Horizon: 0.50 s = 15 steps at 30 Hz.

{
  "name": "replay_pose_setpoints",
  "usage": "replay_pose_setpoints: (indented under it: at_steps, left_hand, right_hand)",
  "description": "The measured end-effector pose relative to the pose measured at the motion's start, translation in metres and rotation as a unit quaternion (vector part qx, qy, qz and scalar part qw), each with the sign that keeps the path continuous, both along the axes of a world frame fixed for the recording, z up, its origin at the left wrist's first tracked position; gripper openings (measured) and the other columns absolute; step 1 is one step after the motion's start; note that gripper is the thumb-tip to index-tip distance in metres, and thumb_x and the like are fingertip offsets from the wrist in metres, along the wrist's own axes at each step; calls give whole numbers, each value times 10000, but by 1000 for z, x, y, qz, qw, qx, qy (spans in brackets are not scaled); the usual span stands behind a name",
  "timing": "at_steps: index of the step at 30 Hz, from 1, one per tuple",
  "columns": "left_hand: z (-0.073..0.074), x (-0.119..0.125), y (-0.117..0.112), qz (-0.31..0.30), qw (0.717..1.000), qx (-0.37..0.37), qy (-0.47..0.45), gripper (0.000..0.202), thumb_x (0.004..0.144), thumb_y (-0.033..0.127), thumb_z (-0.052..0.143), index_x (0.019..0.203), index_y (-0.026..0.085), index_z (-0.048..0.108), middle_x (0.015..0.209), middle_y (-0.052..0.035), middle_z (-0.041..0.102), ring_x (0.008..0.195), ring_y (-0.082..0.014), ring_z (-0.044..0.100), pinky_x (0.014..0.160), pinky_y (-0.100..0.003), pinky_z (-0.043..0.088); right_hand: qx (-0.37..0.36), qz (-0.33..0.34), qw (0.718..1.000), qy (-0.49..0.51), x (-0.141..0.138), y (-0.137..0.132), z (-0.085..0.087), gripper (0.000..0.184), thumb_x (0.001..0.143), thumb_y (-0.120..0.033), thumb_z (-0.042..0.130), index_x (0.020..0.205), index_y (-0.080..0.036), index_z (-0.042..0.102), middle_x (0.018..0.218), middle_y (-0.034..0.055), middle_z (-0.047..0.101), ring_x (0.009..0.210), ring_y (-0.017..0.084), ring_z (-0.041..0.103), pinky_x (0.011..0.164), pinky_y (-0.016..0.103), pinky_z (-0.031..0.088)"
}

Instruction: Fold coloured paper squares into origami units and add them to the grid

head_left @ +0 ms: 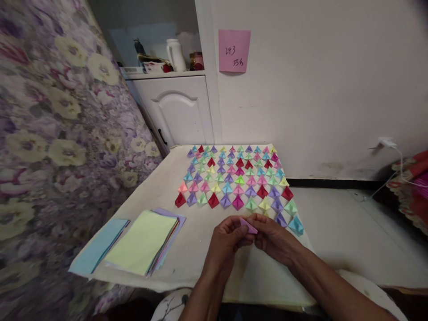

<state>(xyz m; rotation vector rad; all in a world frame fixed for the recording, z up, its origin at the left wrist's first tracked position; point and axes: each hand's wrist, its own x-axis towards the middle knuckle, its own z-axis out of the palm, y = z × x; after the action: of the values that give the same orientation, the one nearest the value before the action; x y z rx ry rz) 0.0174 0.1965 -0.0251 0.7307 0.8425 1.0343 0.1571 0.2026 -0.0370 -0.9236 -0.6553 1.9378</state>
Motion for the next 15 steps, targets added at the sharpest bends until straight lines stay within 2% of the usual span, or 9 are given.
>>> replay_pose_setpoints:
  at_steps: [4, 7, 11, 15]
  left_hand:
    - [1, -1, 0, -3, 1000, -17, 18, 233, 651, 270, 732, 811, 124, 648, 718, -46, 683, 596, -108, 622, 596, -207, 485]
    - [1, -2, 0, -4, 1000, -21, 23, 224, 634, 279, 741, 758, 127, 633, 695, -43, 681, 605, -119, 629, 592, -213, 488]
    - [1, -2, 1, 5, 999, -21, 44, 230, 619, 273, 745, 735, 129, 607, 661, -35, 673, 592, -128, 632, 585, -224, 492]
    - [0, -3, 3, 28, 997, -7, 68, 226, 625, 274, 737, 728, 134, 592, 645, -22, 659, 591, -136, 636, 612, -250, 504]
  right_hand:
    - [77, -43, 993, -75, -2, 2, -1, 293, 677, -373, 708, 652, -177, 491, 534, -72, 456, 444, 47, 377, 432, 171, 280]
    - [148, -74, 972, -166, 0, 4, 0, 281, 659, -378, 712, 642, -173, 520, 520, -65, 479, 438, 58, 389, 431, 186, 305]
    - [211, -58, 946, -239, 7, 6, 8, 210, 691, -361, 671, 665, -168, 592, 546, -40, 533, 471, 81, 446, 467, 212, 363]
    - [254, -55, 906, -333, 9, 4, 11, 167, 703, -334, 660, 657, -175, 635, 561, -22, 571, 523, 108, 496, 507, 231, 385]
